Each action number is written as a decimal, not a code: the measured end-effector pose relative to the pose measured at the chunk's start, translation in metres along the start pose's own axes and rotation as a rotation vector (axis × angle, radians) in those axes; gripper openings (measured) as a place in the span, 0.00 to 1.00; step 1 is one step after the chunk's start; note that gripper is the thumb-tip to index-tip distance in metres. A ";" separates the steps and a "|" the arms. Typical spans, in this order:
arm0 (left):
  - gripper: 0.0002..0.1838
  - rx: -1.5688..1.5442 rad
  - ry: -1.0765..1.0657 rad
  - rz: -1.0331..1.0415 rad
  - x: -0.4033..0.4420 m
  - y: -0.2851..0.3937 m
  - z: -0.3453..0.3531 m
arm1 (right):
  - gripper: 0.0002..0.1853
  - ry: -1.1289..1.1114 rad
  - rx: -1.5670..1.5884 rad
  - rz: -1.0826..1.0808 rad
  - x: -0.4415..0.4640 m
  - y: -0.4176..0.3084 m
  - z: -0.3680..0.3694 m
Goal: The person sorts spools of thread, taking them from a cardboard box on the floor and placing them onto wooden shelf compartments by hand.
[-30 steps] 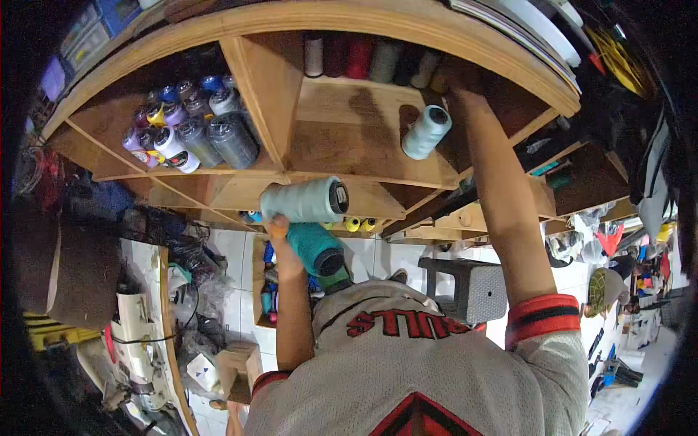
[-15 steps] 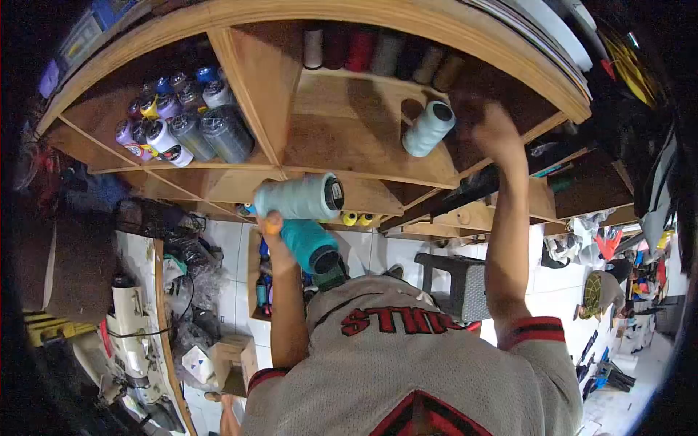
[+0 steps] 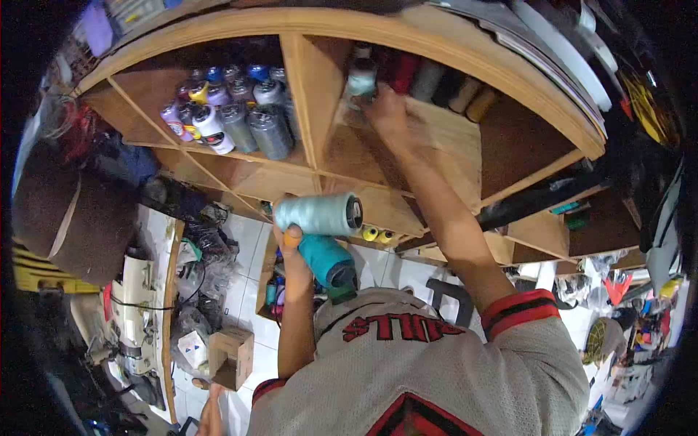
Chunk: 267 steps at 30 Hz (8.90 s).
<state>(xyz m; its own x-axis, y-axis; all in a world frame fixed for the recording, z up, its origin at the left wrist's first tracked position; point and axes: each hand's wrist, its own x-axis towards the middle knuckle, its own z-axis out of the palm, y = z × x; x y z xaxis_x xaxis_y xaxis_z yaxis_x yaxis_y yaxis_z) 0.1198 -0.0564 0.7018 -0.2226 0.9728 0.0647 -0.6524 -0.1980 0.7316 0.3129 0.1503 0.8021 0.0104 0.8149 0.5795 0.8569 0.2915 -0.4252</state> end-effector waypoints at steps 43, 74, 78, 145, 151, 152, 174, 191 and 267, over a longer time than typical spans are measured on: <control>0.32 -0.009 -0.128 -0.102 0.010 0.032 0.066 | 0.25 -0.155 -0.007 0.222 0.019 0.039 -0.006; 0.37 0.042 -0.148 -0.257 0.030 -0.007 0.077 | 0.25 -0.346 1.606 0.823 -0.099 -0.005 -0.157; 0.36 -0.038 -0.219 -0.291 0.028 0.017 0.094 | 0.27 -0.080 0.539 0.386 -0.040 0.055 -0.092; 0.11 0.508 -1.077 0.121 -0.095 -0.083 0.309 | 0.18 0.098 0.013 0.495 -0.214 0.272 -0.427; 0.14 0.943 -1.253 0.432 -0.110 -0.144 0.438 | 0.39 0.024 0.126 0.502 -0.197 0.370 -0.452; 0.16 1.016 -1.235 0.503 -0.108 -0.157 0.457 | 0.41 -0.130 0.141 0.585 -0.191 0.384 -0.451; 0.37 1.488 -1.424 1.073 -0.066 -0.281 0.530 | 0.35 -0.039 0.079 0.108 -0.179 0.460 -0.405; 0.28 1.018 -1.281 1.338 -0.073 -0.269 0.527 | 0.32 0.052 -0.525 0.211 -0.165 0.413 -0.453; 0.26 -0.156 -0.280 -0.758 -0.005 0.009 0.063 | 0.35 -0.086 -0.367 0.047 0.043 0.133 -0.171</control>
<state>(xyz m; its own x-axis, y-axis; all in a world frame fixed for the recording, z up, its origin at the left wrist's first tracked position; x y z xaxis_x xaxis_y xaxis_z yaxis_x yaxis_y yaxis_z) 0.1602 -0.0554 0.7509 0.4944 0.8391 -0.2268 -0.6510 0.5304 0.5431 0.5159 0.1384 0.8896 0.0242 0.8665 0.4985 0.9842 0.0669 -0.1640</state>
